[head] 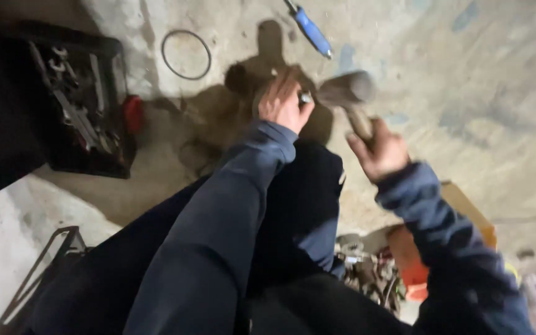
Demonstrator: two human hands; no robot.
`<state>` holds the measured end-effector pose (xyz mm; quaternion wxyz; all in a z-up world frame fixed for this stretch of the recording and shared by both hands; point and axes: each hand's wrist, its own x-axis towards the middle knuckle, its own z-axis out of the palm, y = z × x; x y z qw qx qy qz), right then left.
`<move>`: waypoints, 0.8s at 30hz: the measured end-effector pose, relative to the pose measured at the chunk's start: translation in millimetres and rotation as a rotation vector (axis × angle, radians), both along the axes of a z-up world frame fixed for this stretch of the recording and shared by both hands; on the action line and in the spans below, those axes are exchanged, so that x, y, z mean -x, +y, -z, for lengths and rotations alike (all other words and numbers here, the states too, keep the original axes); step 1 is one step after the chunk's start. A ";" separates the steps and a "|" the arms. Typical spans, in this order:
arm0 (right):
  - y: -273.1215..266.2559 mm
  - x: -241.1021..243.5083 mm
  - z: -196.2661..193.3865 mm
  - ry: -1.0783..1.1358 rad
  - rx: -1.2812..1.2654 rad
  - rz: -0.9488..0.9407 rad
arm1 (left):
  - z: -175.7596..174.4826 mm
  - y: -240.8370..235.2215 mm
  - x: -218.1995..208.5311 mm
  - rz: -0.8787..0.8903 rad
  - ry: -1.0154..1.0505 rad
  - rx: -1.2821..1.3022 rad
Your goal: Repairing an electric motor by grinding a component and then hammering a pin into the stator on the floor.
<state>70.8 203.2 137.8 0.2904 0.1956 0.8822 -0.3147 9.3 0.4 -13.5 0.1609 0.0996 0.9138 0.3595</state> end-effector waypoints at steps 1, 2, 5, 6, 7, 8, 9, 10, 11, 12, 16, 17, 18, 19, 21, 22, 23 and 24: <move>2.9 2.6 -8.7 0.068 0.045 0.046 | 1.5 -0.7 2.4 -0.015 0.006 0.007; 7.6 9.0 -12.9 0.094 0.153 0.185 | 2.6 0.0 5.1 -0.030 0.013 0.013; 6.6 -3.5 -29.7 0.137 0.352 0.567 | -5.1 -1.4 2.0 0.010 -0.012 -0.025; 9.9 -5.2 -26.7 0.140 0.380 0.598 | -6.5 -1.1 8.2 0.014 -0.011 -0.038; 12.2 -10.8 -22.0 0.129 0.415 0.628 | -11.0 -2.6 11.2 0.040 0.042 -0.072; 14.2 -16.7 -10.7 0.092 0.403 0.641 | -15.4 -2.9 15.7 0.067 0.095 -0.106; 13.4 -26.9 2.3 0.047 0.380 0.670 | -21.3 -2.5 18.5 0.106 0.134 -0.150; 12.4 -38.0 18.2 0.002 0.358 0.698 | -26.3 -0.3 24.4 0.157 0.113 -0.209; 11.6 -53.0 30.9 -0.057 0.360 0.737 | -34.7 2.9 27.8 0.202 0.076 -0.265; 9.9 -67.7 44.4 -0.115 0.362 0.777 | -43.6 5.5 32.9 0.246 0.039 -0.321; 2.7 -113.2 99.4 -0.236 0.427 0.916 | -61.3 -6.9 76.3 0.305 -0.244 -0.456; 4.0 -124.5 108.1 -0.243 0.430 0.902 | -59.2 -13.1 85.8 0.186 -0.365 -0.427; 4.8 -135.0 115.1 -0.249 0.435 0.888 | -56.6 -21.6 93.3 0.067 -0.484 -0.395; 7.4 -141.7 123.0 -0.249 0.441 0.871 | -52.8 -33.3 103.5 0.221 -0.466 -0.285; 12.8 -151.0 135.8 -0.273 0.432 0.848 | -45.9 -57.3 121.5 0.527 -0.415 -0.063; 14.4 -153.0 142.6 -0.280 0.429 0.836 | -44.0 -63.8 121.7 0.566 -0.438 -0.092; 15.3 -155.8 146.8 -0.269 0.439 0.836 | -44.2 -69.8 117.4 0.603 -0.465 -0.121; 15.6 -158.4 149.7 -0.258 0.450 0.836 | -44.8 -75.5 113.1 0.641 -0.493 -0.151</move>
